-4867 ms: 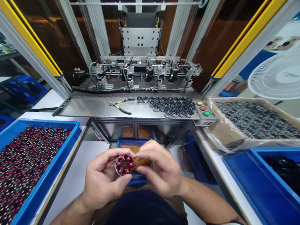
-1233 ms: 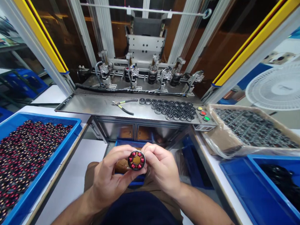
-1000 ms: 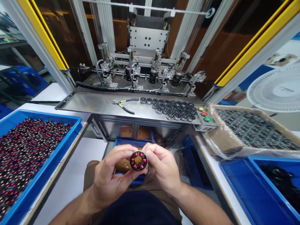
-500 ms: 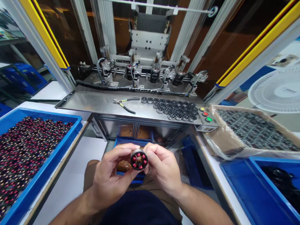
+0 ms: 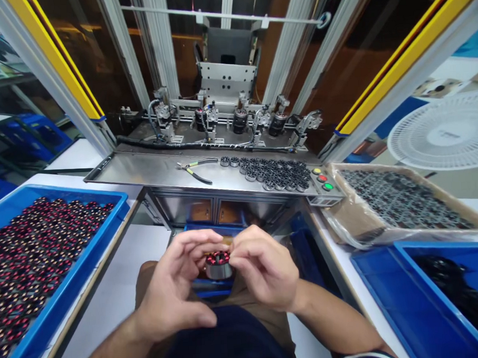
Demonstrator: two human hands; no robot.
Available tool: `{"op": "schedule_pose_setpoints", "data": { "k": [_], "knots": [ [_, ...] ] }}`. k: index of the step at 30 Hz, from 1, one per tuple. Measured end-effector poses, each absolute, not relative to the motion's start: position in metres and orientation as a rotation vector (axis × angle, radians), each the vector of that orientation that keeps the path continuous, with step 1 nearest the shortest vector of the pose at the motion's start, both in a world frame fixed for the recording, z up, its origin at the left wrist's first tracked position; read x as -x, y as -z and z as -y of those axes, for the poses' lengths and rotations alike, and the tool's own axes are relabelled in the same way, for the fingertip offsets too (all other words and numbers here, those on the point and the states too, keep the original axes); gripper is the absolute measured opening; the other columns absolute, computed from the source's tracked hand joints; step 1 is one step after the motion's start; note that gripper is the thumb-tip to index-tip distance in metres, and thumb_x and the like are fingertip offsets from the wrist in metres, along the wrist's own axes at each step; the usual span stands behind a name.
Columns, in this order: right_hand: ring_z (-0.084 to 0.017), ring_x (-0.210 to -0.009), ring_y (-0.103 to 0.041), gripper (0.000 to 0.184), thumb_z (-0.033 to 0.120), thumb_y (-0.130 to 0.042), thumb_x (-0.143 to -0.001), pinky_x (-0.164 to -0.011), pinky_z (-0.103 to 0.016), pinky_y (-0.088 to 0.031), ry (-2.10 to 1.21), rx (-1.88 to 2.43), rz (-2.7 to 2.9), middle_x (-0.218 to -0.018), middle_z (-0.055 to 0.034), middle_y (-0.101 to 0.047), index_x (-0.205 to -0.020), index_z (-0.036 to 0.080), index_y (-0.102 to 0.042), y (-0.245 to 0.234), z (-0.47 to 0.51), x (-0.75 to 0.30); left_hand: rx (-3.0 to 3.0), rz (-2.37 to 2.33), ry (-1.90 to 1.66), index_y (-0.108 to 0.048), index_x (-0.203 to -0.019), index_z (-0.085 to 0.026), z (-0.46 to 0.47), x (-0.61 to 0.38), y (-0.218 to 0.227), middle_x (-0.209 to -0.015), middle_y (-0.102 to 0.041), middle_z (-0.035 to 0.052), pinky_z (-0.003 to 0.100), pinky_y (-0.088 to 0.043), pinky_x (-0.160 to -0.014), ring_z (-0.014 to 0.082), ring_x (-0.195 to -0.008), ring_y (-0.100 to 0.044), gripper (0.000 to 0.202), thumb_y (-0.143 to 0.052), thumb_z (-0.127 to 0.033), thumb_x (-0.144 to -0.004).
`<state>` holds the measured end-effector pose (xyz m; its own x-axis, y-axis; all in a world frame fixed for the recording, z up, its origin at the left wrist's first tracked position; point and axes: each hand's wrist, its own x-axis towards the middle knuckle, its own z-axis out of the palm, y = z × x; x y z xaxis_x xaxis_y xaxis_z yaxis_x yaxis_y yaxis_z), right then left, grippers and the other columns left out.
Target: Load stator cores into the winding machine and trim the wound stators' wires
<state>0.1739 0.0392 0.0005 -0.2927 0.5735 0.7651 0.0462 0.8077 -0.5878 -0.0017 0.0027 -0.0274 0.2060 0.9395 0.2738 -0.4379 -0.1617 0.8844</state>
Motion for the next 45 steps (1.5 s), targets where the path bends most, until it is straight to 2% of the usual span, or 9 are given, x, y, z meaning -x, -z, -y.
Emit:
{"op": "schedule_pose_setpoints", "data": {
  "k": [3,6,12,17,29,34,39,42,45],
  "knots": [
    [-0.015,-0.072,-0.063,0.006,0.010,-0.058,-0.088,-0.062,-0.025,-0.055,-0.355,0.401,1.976,-0.077,-0.0077,-0.065,-0.088,0.013,-0.063,-0.004,-0.041,-0.182,-0.846,-0.467,-0.925,-0.065,-0.103,-0.015,-0.011,0.001,0.025,-0.085,-0.075,0.0100,0.022,-0.058,-0.062,0.0180,-0.073,-0.073,0.047,-0.064,-0.056,-0.081],
    [-0.016,-0.073,-0.062,0.007,0.009,-0.057,-0.087,-0.062,-0.028,-0.056,-0.245,0.332,2.010,-0.077,-0.0089,-0.065,-0.090,0.011,-0.063,-0.004,-0.042,-0.186,-0.716,-0.390,-0.720,-0.067,-0.097,-0.013,-0.014,-0.002,0.021,-0.072,-0.075,0.0095,0.018,-0.054,-0.046,0.0175,-0.057,-0.072,0.046,-0.062,-0.056,-0.083],
    [-0.019,-0.075,-0.061,0.022,0.011,-0.067,-0.080,-0.066,-0.033,-0.057,-0.252,0.243,1.997,-0.080,-0.0094,-0.064,-0.100,0.010,-0.061,-0.004,-0.046,-0.193,-0.788,-0.591,-1.000,-0.070,-0.108,-0.021,-0.009,-0.002,0.016,-0.083,-0.077,0.0016,0.017,-0.059,-0.064,0.0142,-0.072,-0.074,0.046,-0.086,-0.024,-0.066],
    [-0.028,-0.111,-0.057,0.070,0.029,-0.079,-0.075,-0.092,-0.048,-0.053,-0.478,0.315,1.972,-0.116,-0.0161,-0.058,-0.135,0.017,-0.045,-0.007,-0.054,-0.204,-0.887,-0.627,-1.062,-0.069,-0.113,-0.027,-0.007,0.000,0.020,-0.095,-0.078,0.0033,0.022,-0.059,-0.075,0.0177,-0.082,-0.075,0.046,-0.083,-0.021,-0.070],
    [-0.015,-0.072,-0.063,0.010,0.014,-0.067,-0.085,-0.064,-0.030,-0.054,-0.301,0.332,2.047,-0.079,-0.0080,-0.069,-0.095,0.013,-0.070,-0.013,-0.046,-0.196,-0.927,-0.656,-1.103,-0.069,-0.111,-0.025,-0.006,-0.002,0.021,-0.089,-0.077,0.0007,0.017,-0.058,-0.069,0.0128,-0.074,-0.073,0.047,-0.083,-0.014,-0.068],
    [-0.013,-0.067,-0.063,0.008,0.007,-0.061,-0.086,-0.061,-0.025,-0.053,-0.404,0.566,1.955,-0.073,-0.0058,-0.067,-0.087,0.013,-0.067,-0.022,-0.035,-0.192,-0.962,-0.549,-1.271,-0.068,-0.100,-0.027,-0.006,-0.006,0.016,-0.123,-0.066,0.0021,0.022,-0.057,-0.080,0.0167,-0.098,-0.070,0.042,-0.080,-0.004,-0.067],
    [-0.013,-0.067,-0.060,0.008,0.009,-0.059,-0.088,-0.061,-0.026,-0.052,-0.569,0.573,1.945,-0.071,-0.0056,-0.065,-0.084,0.014,-0.064,-0.026,-0.036,-0.190,-0.880,-0.470,-1.313,-0.066,-0.103,-0.024,-0.013,-0.007,0.011,-0.125,-0.064,0.0043,0.030,-0.051,-0.096,0.0231,-0.115,-0.063,0.042,-0.085,-0.034,-0.066],
    [-0.013,-0.068,-0.060,0.007,0.009,-0.059,-0.088,-0.062,-0.026,-0.053,-0.530,0.460,2.036,-0.073,-0.0059,-0.067,-0.088,0.014,-0.064,-0.027,-0.041,-0.192,-0.824,-0.429,-0.906,-0.068,-0.101,-0.012,-0.022,-0.008,0.015,-0.092,-0.074,0.0128,0.029,-0.058,-0.073,0.0230,-0.085,-0.073,0.053,-0.055,-0.060,-0.085],
    [-0.013,-0.069,-0.060,0.005,0.010,-0.059,-0.089,-0.064,-0.026,-0.053,-0.456,0.422,2.100,-0.074,-0.0064,-0.067,-0.089,0.013,-0.064,-0.030,-0.044,-0.195,-0.782,-0.332,-0.647,-0.067,-0.092,-0.008,-0.025,-0.008,0.017,-0.069,-0.073,0.0129,0.024,-0.054,-0.047,0.0211,-0.057,-0.071,0.058,-0.043,-0.061,-0.090]
  ]
}}
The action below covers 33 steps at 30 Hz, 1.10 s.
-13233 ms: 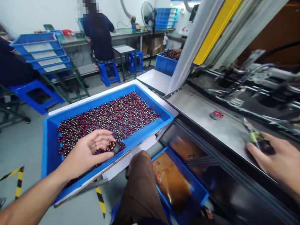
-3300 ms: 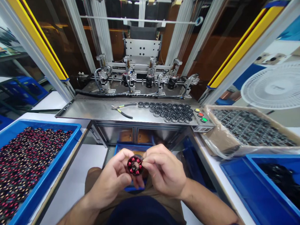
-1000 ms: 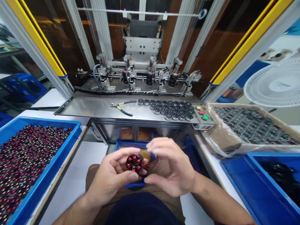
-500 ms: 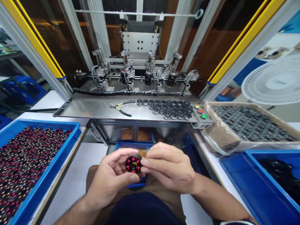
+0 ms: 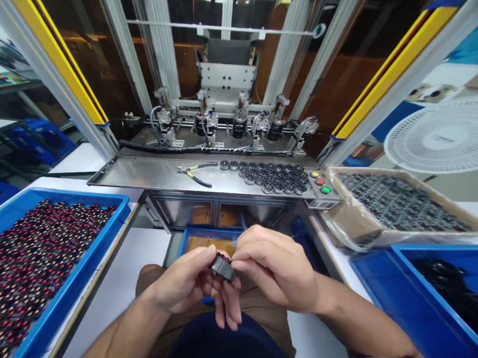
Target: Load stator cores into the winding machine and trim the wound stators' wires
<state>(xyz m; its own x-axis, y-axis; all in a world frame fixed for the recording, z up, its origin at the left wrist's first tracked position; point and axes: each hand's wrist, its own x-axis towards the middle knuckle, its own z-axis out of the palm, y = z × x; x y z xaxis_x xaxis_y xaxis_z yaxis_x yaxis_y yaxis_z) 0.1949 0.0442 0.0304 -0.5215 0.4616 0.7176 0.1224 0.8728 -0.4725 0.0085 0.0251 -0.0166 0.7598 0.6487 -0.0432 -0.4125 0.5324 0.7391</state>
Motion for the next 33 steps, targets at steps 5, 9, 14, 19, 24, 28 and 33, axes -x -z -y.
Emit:
{"op": "schedule_pose_setpoints", "data": {
  "k": [5,9,14,19,24,28,33],
  "knots": [
    [-0.013,-0.068,-0.059,0.008,0.010,-0.058,-0.089,-0.063,-0.026,-0.052,-0.343,0.589,2.106,-0.073,-0.0051,-0.065,-0.086,0.014,-0.065,-0.037,-0.043,-0.198,-0.812,-0.475,-0.943,-0.057,-0.113,-0.019,-0.018,-0.010,0.011,-0.081,-0.071,0.0031,0.018,-0.054,-0.050,0.0158,-0.062,-0.072,0.034,-0.070,-0.029,-0.083],
    [-0.013,-0.067,-0.058,0.012,0.011,-0.057,-0.090,-0.060,-0.025,-0.050,-0.423,0.705,2.039,-0.073,-0.0041,-0.064,-0.082,0.015,-0.065,-0.039,-0.040,-0.195,-0.856,-0.481,-1.186,-0.058,-0.105,-0.028,-0.011,-0.010,0.010,-0.103,-0.066,-0.0007,0.021,-0.057,-0.069,0.0140,-0.085,-0.071,0.037,-0.072,-0.007,-0.077],
    [-0.013,-0.068,-0.059,0.010,0.011,-0.058,-0.089,-0.062,-0.026,-0.051,-0.590,0.588,1.995,-0.071,-0.0043,-0.064,-0.082,0.014,-0.064,-0.043,-0.042,-0.192,-0.803,-0.406,-1.311,-0.063,-0.100,-0.025,-0.016,-0.007,0.006,-0.109,-0.064,0.0019,0.030,-0.053,-0.091,0.0227,-0.111,-0.063,0.038,-0.083,-0.030,-0.068],
    [-0.013,-0.069,-0.061,0.008,0.012,-0.058,-0.090,-0.063,-0.025,-0.053,-0.603,0.446,2.060,-0.073,-0.0050,-0.066,-0.086,0.014,-0.065,-0.049,-0.044,-0.194,-0.798,-0.346,-0.699,-0.068,-0.084,-0.009,-0.025,-0.008,0.009,-0.065,-0.070,0.0105,0.027,-0.055,-0.053,0.0208,-0.058,-0.070,0.056,-0.047,-0.061,-0.089],
    [-0.013,-0.068,-0.060,0.011,0.010,-0.057,-0.090,-0.063,-0.025,-0.052,-0.517,0.568,2.044,-0.073,-0.0052,-0.066,-0.085,0.014,-0.066,-0.049,-0.042,-0.198,-0.826,-0.391,-0.934,-0.058,-0.105,-0.019,-0.019,-0.011,0.008,-0.086,-0.074,0.0051,0.019,-0.055,-0.050,0.0161,-0.063,-0.073,0.022,-0.064,-0.030,-0.087],
    [-0.012,-0.066,-0.059,0.012,0.008,-0.058,-0.088,-0.061,-0.024,-0.050,-0.529,0.664,1.940,-0.071,-0.0048,-0.065,-0.080,0.013,-0.066,-0.047,-0.043,-0.195,-0.831,-0.413,-1.248,-0.057,-0.102,-0.027,-0.014,-0.011,0.002,-0.116,-0.066,0.0002,0.025,-0.058,-0.079,0.0178,-0.097,-0.070,0.039,-0.077,-0.010,-0.073],
    [-0.013,-0.065,-0.059,0.012,0.010,-0.058,-0.088,-0.061,-0.026,-0.051,-0.645,0.538,1.932,-0.068,-0.0033,-0.064,-0.079,0.015,-0.064,-0.046,-0.045,-0.192,-0.755,-0.387,-1.209,-0.062,-0.104,-0.022,-0.021,-0.011,0.004,-0.111,-0.069,0.0060,0.032,-0.054,-0.090,0.0247,-0.110,-0.065,0.036,-0.075,-0.042,-0.077]
  ]
}}
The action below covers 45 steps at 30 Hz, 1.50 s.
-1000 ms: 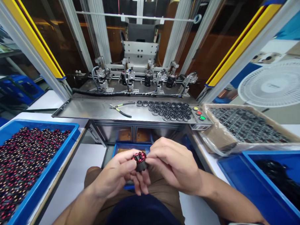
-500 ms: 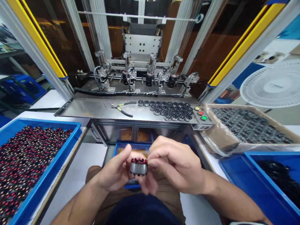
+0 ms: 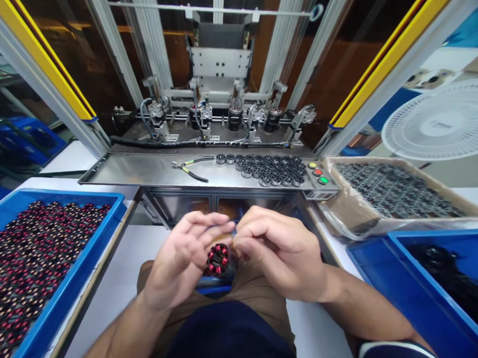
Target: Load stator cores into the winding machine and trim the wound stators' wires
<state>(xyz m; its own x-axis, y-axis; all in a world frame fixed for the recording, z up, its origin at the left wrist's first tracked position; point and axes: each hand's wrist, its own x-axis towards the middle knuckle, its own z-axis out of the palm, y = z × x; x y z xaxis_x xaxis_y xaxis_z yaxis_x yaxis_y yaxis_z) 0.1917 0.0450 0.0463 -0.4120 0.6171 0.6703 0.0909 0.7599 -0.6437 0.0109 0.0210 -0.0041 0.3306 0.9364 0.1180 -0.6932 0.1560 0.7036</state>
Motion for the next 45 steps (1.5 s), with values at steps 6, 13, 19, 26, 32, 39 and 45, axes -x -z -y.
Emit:
{"op": "schedule_pose_setpoints", "data": {
  "k": [6,13,19,26,32,39,45],
  "knots": [
    [-0.013,-0.067,-0.062,0.007,0.010,-0.062,-0.087,-0.061,-0.025,-0.054,-0.606,0.459,1.974,-0.072,-0.0047,-0.067,-0.083,0.014,-0.066,-0.049,-0.046,-0.196,-0.800,-0.326,-0.745,-0.067,-0.094,-0.008,-0.024,-0.012,0.013,-0.072,-0.075,0.0129,0.027,-0.056,-0.053,0.0224,-0.061,-0.073,0.048,-0.046,-0.052,-0.093],
    [-0.012,-0.065,-0.061,0.010,0.010,-0.061,-0.087,-0.061,-0.025,-0.052,-0.564,0.569,1.882,-0.070,-0.0057,-0.066,-0.078,0.012,-0.066,-0.041,-0.049,-0.196,-0.937,-0.524,-1.231,-0.058,-0.109,-0.028,-0.017,-0.014,0.010,-0.107,-0.068,0.0000,0.025,-0.059,-0.072,0.0159,-0.084,-0.072,0.032,-0.071,-0.018,-0.081],
    [-0.011,-0.065,-0.060,0.010,0.012,-0.064,-0.087,-0.061,-0.024,-0.051,-0.604,0.526,1.839,-0.070,-0.0040,-0.066,-0.077,0.013,-0.065,-0.035,-0.052,-0.191,-1.110,-0.687,-1.502,-0.063,-0.107,-0.028,-0.013,-0.017,0.010,-0.110,-0.062,-0.0005,0.026,-0.054,-0.090,0.0171,-0.101,-0.067,0.047,-0.082,-0.012,-0.068],
    [-0.011,-0.065,-0.059,0.008,0.010,-0.064,-0.086,-0.060,-0.024,-0.051,-0.592,0.485,1.802,-0.071,-0.0042,-0.065,-0.079,0.012,-0.066,-0.033,-0.053,-0.193,-1.133,-0.663,-1.427,-0.071,-0.099,-0.024,-0.022,-0.017,0.020,-0.106,-0.069,0.0037,0.023,-0.053,-0.087,0.0166,-0.104,-0.063,0.027,-0.080,-0.022,-0.074],
    [-0.010,-0.058,-0.056,0.018,0.017,-0.066,-0.086,-0.055,-0.023,-0.046,-0.992,0.722,1.482,-0.062,-0.0019,-0.061,-0.069,0.013,-0.065,-0.025,-0.033,-0.181,-1.141,-0.637,-1.550,-0.071,-0.098,-0.027,-0.032,-0.014,0.023,-0.122,-0.066,0.0046,0.031,-0.055,-0.090,0.0201,-0.105,-0.068,0.033,-0.079,-0.009,-0.071],
    [-0.008,-0.051,-0.055,0.026,0.033,-0.070,-0.082,-0.053,-0.020,-0.045,-1.712,0.649,1.130,-0.057,0.0008,-0.061,-0.067,0.014,-0.062,-0.003,-0.025,-0.161,-1.085,-0.519,-1.507,-0.071,-0.099,-0.027,-0.035,-0.010,0.018,-0.118,-0.070,0.0021,0.030,-0.057,-0.090,0.0207,-0.104,-0.071,0.029,-0.078,-0.013,-0.074],
    [-0.011,-0.054,-0.060,0.037,0.049,-0.071,-0.078,-0.052,-0.022,-0.047,-1.859,0.523,0.947,-0.061,-0.0015,-0.063,-0.072,0.013,-0.067,0.007,-0.030,-0.160,-1.122,-0.478,-1.486,-0.070,-0.101,-0.027,-0.034,-0.005,0.018,-0.119,-0.070,0.0018,0.031,-0.055,-0.094,0.0211,-0.110,-0.068,0.028,-0.076,-0.014,-0.077]
  ]
}}
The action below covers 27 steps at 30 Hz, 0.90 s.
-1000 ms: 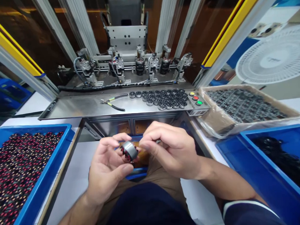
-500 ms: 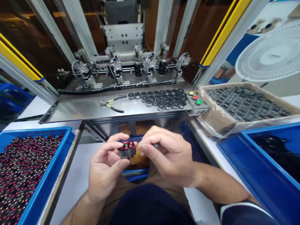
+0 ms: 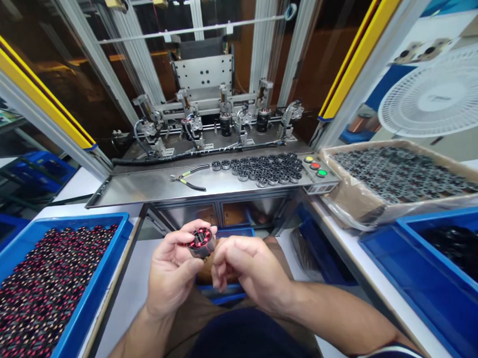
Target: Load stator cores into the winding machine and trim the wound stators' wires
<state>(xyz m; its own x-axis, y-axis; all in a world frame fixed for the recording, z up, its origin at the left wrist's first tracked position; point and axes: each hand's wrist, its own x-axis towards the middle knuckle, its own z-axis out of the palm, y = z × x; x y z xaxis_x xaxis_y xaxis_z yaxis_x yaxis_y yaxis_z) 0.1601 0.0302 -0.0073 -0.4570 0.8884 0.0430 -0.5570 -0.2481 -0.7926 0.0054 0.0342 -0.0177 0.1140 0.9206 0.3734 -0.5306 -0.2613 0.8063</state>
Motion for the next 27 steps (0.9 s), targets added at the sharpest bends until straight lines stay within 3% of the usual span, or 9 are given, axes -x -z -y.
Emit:
{"op": "schedule_pose_setpoints", "data": {
  "k": [3,6,8,11,15,17,23,27],
  "knots": [
    [-0.015,-0.065,-0.064,0.051,0.061,-0.062,-0.081,-0.059,-0.026,-0.051,-1.983,0.412,0.866,-0.071,-0.0063,-0.066,-0.082,0.011,-0.070,0.011,-0.030,-0.160,-1.219,-0.462,-1.482,-0.069,-0.100,-0.027,-0.035,-0.004,0.019,-0.119,-0.070,0.0032,0.036,-0.049,-0.102,0.0236,-0.122,-0.060,0.026,-0.075,-0.015,-0.078],
    [-0.014,-0.071,-0.062,0.045,0.055,-0.068,-0.079,-0.069,-0.027,-0.051,-2.074,0.344,0.864,-0.079,-0.0061,-0.065,-0.088,0.012,-0.069,0.013,-0.031,-0.158,-1.371,-0.467,-1.423,-0.068,-0.103,-0.029,-0.034,-0.004,0.019,-0.120,-0.070,0.0039,0.040,-0.044,-0.107,0.0247,-0.131,-0.052,0.029,-0.075,-0.015,-0.078],
    [-0.013,-0.073,-0.060,0.040,0.050,-0.073,-0.077,-0.073,-0.027,-0.050,-2.032,0.339,0.891,-0.082,-0.0042,-0.064,-0.093,0.014,-0.067,0.014,-0.032,-0.159,-1.455,-0.550,-1.467,-0.064,-0.116,-0.030,-0.032,-0.002,0.017,-0.132,-0.063,0.0058,0.041,-0.038,-0.112,0.0264,-0.137,-0.044,0.045,-0.080,-0.022,-0.074],
    [-0.015,-0.082,-0.061,0.037,0.036,-0.080,-0.073,-0.077,-0.030,-0.051,-1.614,0.444,1.170,-0.093,-0.0040,-0.062,-0.102,0.018,-0.064,0.014,-0.036,-0.166,-1.538,-0.858,-1.545,-0.058,-0.128,-0.028,-0.026,0.005,0.015,-0.142,-0.051,0.0074,0.033,-0.035,-0.113,0.0268,-0.137,-0.042,0.073,-0.087,-0.032,-0.062],
    [-0.019,-0.094,-0.060,0.046,0.013,-0.077,-0.073,-0.082,-0.033,-0.051,-0.689,0.516,1.683,-0.103,-0.0077,-0.061,-0.115,0.021,-0.061,0.014,-0.039,-0.176,-1.651,-1.061,-1.235,-0.062,-0.124,-0.029,-0.017,0.012,0.013,-0.120,-0.064,0.0053,0.027,-0.049,-0.091,0.0227,-0.110,-0.061,0.058,-0.082,-0.032,-0.070],
    [-0.019,-0.094,-0.060,0.050,0.007,-0.073,-0.074,-0.081,-0.033,-0.051,-0.507,0.496,1.774,-0.105,-0.0098,-0.061,-0.121,0.020,-0.058,0.014,-0.039,-0.178,-1.672,-1.049,-1.202,-0.062,-0.124,-0.032,-0.014,0.010,0.012,-0.116,-0.066,0.0034,0.027,-0.050,-0.089,0.0213,-0.104,-0.063,0.053,-0.079,-0.028,-0.074],
    [-0.023,-0.098,-0.059,0.050,0.007,-0.070,-0.076,-0.083,-0.039,-0.051,-0.663,0.431,1.799,-0.108,-0.0133,-0.060,-0.123,0.016,-0.058,0.007,-0.041,-0.185,-1.785,-1.043,-1.292,-0.065,-0.118,-0.032,-0.017,0.004,0.004,-0.107,-0.067,0.0025,0.028,-0.049,-0.088,0.0187,-0.098,-0.061,0.047,-0.078,-0.020,-0.075],
    [-0.018,-0.082,-0.059,0.021,0.011,-0.069,-0.081,-0.073,-0.035,-0.050,-0.738,0.445,1.735,-0.089,-0.0071,-0.061,-0.101,0.017,-0.067,0.002,-0.043,-0.186,-1.856,-1.100,-1.331,-0.065,-0.120,-0.030,-0.017,0.007,0.004,-0.110,-0.067,0.0048,0.032,-0.049,-0.092,0.0206,-0.102,-0.060,0.049,-0.078,-0.015,-0.074]
  ]
}}
